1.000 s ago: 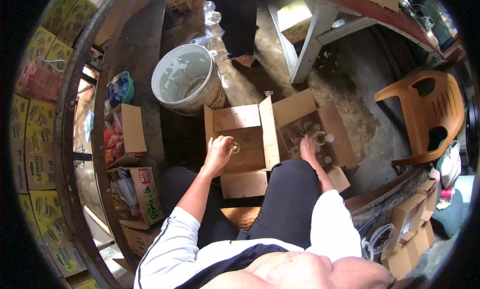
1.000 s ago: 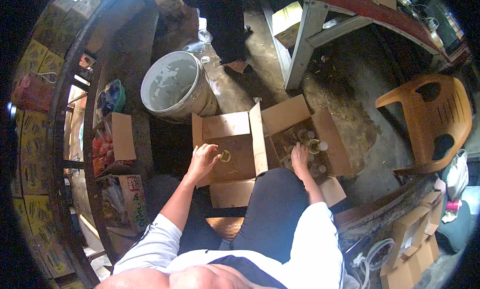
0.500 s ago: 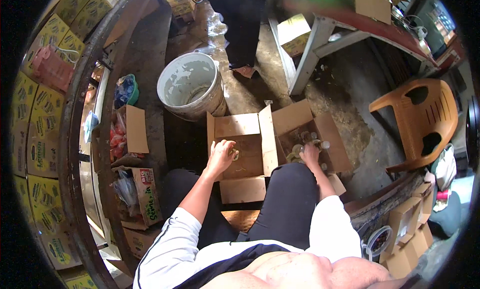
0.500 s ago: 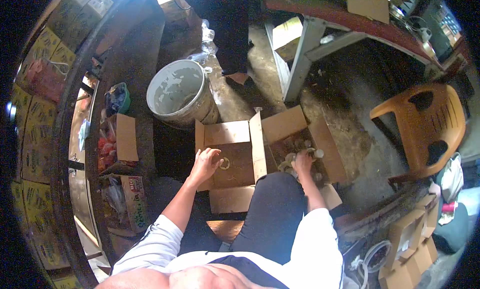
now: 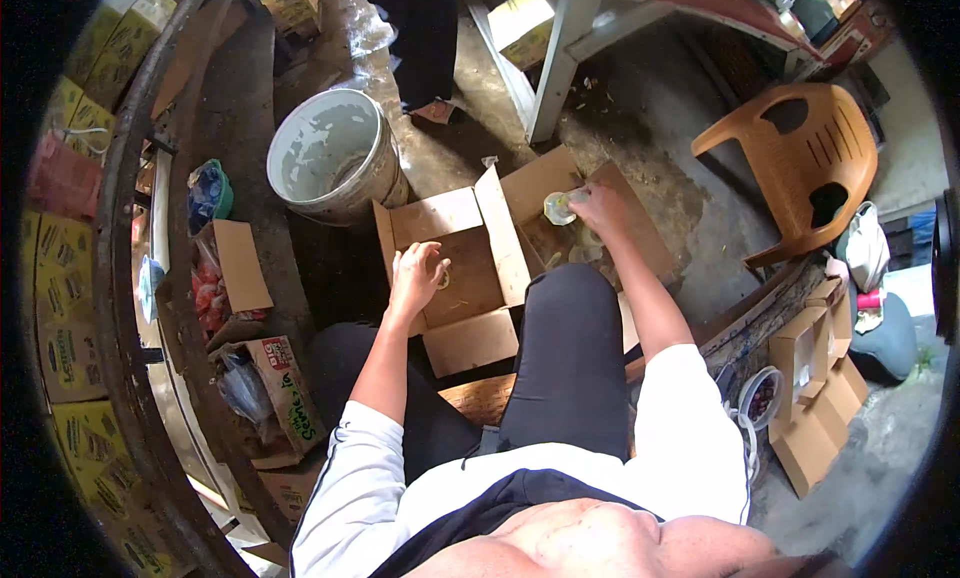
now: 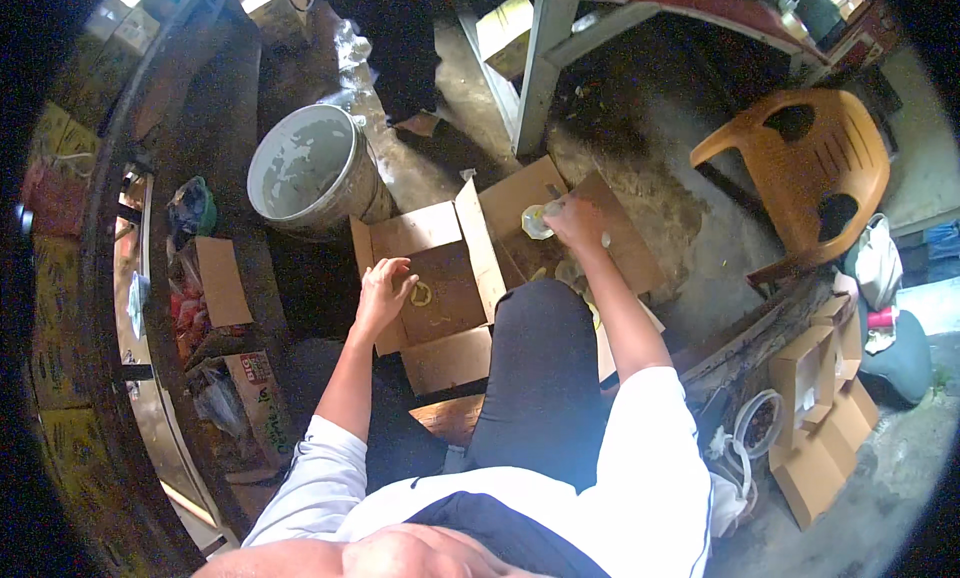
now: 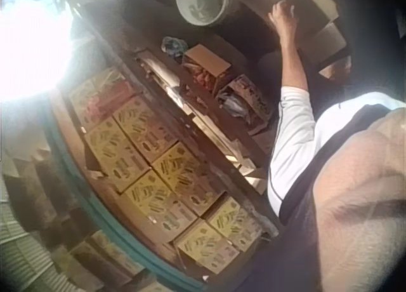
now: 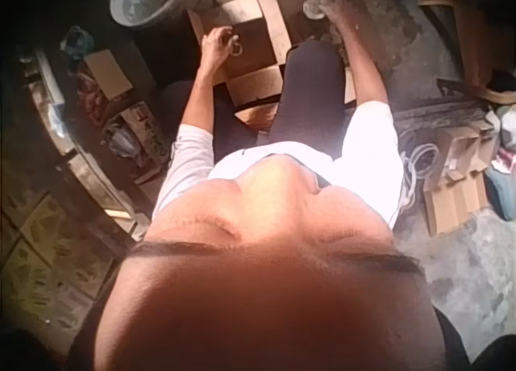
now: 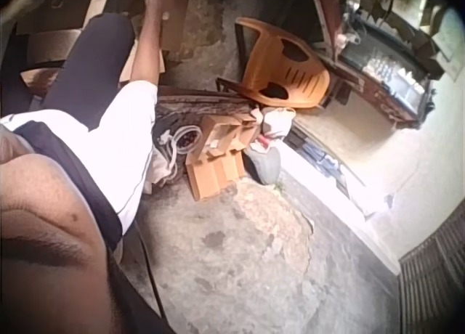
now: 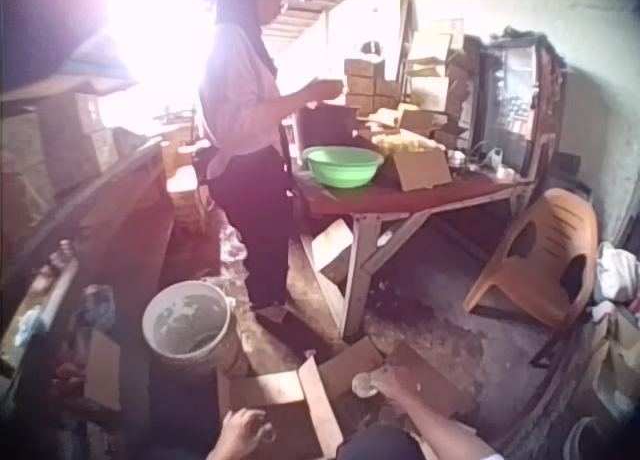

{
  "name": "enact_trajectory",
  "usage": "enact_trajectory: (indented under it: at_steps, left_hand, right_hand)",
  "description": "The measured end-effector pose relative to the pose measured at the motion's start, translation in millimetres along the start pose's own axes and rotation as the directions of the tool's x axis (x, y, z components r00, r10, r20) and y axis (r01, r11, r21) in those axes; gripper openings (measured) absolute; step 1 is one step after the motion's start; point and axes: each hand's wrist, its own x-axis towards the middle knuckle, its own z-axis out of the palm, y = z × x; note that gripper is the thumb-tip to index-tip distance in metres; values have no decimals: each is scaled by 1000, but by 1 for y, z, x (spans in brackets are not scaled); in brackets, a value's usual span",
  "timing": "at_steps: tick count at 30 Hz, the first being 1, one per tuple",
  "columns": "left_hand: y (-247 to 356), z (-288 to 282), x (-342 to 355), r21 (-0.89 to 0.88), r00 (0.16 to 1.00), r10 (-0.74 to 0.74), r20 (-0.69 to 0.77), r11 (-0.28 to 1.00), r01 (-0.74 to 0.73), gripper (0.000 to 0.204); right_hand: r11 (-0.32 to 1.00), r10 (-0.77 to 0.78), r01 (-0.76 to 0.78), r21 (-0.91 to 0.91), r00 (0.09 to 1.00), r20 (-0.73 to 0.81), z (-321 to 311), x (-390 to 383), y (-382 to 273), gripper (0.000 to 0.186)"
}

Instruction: The person sits and picks up plastic bottles from a cardboard box, peels the labels off by hand, and places the bottles and labels into separate containers.

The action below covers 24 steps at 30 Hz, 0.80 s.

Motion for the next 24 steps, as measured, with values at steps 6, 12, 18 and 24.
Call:
enact_trajectory:
  at_steps: [6,12,18,24]
  left_hand:
    - [13,5,5,-544,968,-139,207,806,232,36]
    - [3,10,12,-834,868,-119,482,243,496,69]
    - [-6,-17,14,-844,841,-185,509,-297,446,80]
    - [-26,-28,14,-871,893,-209,398,-391,297,46]
  right_hand:
    - [894,-441,447,-23,873,-206,-46,-29,-89,35]
    - [829,-533,547,118,836,-131,-26,-67,-186,42]
    - [640,-639,749,171,642,-424,-8,-125,-227,36]
    - [653,-580,670,353,742,-336,14,-151,-221,41]
